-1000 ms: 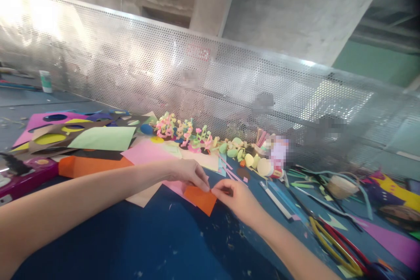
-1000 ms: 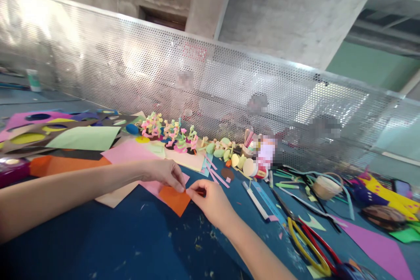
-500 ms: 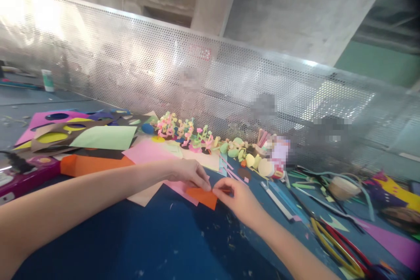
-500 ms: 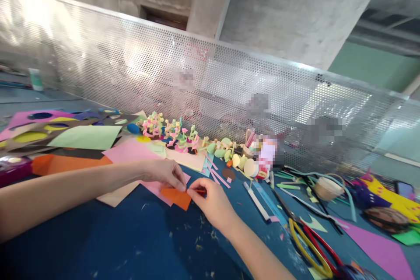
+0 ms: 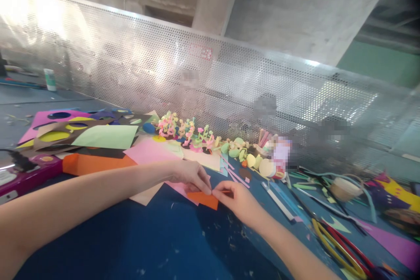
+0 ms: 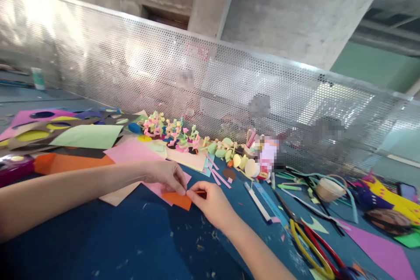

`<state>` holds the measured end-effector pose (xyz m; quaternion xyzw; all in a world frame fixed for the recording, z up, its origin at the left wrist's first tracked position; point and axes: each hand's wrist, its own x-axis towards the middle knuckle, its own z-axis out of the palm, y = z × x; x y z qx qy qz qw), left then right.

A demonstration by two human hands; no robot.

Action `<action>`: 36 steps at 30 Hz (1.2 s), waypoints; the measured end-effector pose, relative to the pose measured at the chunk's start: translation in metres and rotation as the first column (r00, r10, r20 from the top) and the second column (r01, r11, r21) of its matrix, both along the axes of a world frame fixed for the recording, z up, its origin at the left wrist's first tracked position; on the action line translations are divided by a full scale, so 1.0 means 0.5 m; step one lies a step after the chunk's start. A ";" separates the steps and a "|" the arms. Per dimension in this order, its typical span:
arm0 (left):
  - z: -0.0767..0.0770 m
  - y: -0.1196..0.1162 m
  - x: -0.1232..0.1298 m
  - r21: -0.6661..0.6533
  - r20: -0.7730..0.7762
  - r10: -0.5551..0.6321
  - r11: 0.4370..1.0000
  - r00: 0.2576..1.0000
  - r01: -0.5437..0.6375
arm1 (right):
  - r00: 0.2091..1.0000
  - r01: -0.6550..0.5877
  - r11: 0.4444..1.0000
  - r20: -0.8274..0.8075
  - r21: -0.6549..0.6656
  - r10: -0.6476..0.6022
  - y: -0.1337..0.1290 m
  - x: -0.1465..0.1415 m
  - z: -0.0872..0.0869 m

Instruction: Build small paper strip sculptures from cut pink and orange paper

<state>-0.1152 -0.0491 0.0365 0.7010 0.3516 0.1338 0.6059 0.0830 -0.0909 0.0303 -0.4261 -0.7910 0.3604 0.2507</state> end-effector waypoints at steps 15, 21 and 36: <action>-0.010 -0.002 0.001 0.068 -0.106 -0.008 0.998 0.994 0.015 | 0.993 -0.008 1.000 0.117 0.004 0.007 -0.004 -0.001 0.006; -0.009 0.003 -0.001 0.039 -0.098 -0.066 0.997 0.993 0.070 | 0.998 -0.060 0.998 0.020 -0.034 0.060 -0.001 0.002 -0.003; -0.017 0.005 0.001 -0.097 -0.025 -0.081 0.992 0.996 0.078 | 0.998 -0.057 0.997 0.010 -0.058 0.058 -0.002 -0.002 -0.011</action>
